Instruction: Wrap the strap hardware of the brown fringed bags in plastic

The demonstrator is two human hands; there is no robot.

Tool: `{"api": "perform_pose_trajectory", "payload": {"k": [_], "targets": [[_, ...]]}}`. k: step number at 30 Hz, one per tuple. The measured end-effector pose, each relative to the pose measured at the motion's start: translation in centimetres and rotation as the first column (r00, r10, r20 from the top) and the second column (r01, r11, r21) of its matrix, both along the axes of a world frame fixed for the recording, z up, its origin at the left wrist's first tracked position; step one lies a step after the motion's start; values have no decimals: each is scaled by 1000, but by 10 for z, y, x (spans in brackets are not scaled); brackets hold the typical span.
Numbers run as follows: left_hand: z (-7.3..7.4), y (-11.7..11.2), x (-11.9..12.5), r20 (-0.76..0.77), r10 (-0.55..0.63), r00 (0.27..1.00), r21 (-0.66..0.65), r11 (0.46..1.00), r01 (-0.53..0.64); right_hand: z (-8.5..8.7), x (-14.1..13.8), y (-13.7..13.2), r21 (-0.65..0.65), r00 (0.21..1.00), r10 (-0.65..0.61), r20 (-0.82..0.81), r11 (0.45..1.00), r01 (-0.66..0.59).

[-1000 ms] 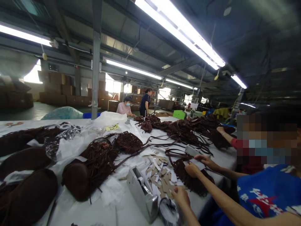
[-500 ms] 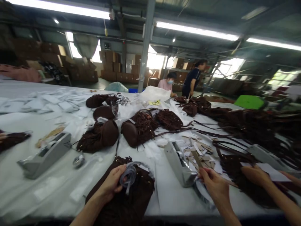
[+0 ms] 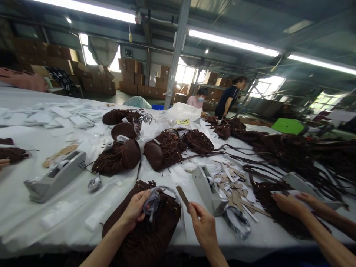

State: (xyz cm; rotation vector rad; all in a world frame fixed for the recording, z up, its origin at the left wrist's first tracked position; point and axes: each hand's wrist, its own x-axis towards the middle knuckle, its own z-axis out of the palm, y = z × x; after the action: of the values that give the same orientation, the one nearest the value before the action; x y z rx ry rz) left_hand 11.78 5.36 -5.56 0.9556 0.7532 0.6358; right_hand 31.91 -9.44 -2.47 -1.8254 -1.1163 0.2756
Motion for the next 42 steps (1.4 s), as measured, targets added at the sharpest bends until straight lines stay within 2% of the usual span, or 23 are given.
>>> {"api": "perform_pose_trajectory", "payload": {"k": [2,4,6,8,11,13,16,19,23,25,28,30,31,33,36,38,42], "targets": [[-1,-2,0,-6,8,1000,16,1000,-8,-5,10,-4,53,959,-103,263,994,92],[-1,-3,0,-10,14,1000,27,1000,-14,-11,20,-6,92,860,-169,482,986,142],[-2,-4,-1,-12,24,1000,33,999,-23,-17,31,-7,80,748,-196,634,979,189],[-4,-4,-2,-9,27,1000,33,999,-27,-24,39,-7,43,673,-198,713,970,239],[-6,-4,-2,-6,30,1000,34,999,-30,-35,47,-9,-11,664,-184,725,960,279],[-6,-4,-2,-11,34,999,39,999,-33,-40,47,-10,-40,723,-178,668,961,274],[-6,-5,-2,-15,32,999,43,999,-31,-43,47,-9,-53,887,-227,403,961,270],[-6,-6,-3,-20,26,999,40,999,-25,-38,50,-6,-59,946,-285,153,953,297],[-5,-6,-4,-20,25,999,26,999,-25,-21,53,1,-41,948,-319,24,947,319],[-3,-6,-4,-13,41,999,19,999,-41,-11,44,4,-19,958,-274,-81,962,274],[0,-4,-2,0,71,997,19,997,-71,1,11,5,-58,938,-40,-343,998,21],[2,-3,-1,2,91,996,27,995,-91,4,-18,6,-107,874,82,-479,983,-151],[3,-3,0,3,100,995,34,994,-100,4,-33,7,-132,854,101,-511,972,-194],[5,-4,1,5,113,994,55,992,-113,0,-58,12,-158,833,83,-547,967,-200],[8,-6,1,6,119,993,114,986,-119,-8,-83,28,-159,815,13,-579,979,-129],[9,-5,-1,6,130,991,178,976,-129,-12,-93,38,-152,810,-12,-587,984,-95],[8,0,-7,2,181,983,318,932,-172,-19,-106,50,-128,789,14,-615,985,-117]]}}
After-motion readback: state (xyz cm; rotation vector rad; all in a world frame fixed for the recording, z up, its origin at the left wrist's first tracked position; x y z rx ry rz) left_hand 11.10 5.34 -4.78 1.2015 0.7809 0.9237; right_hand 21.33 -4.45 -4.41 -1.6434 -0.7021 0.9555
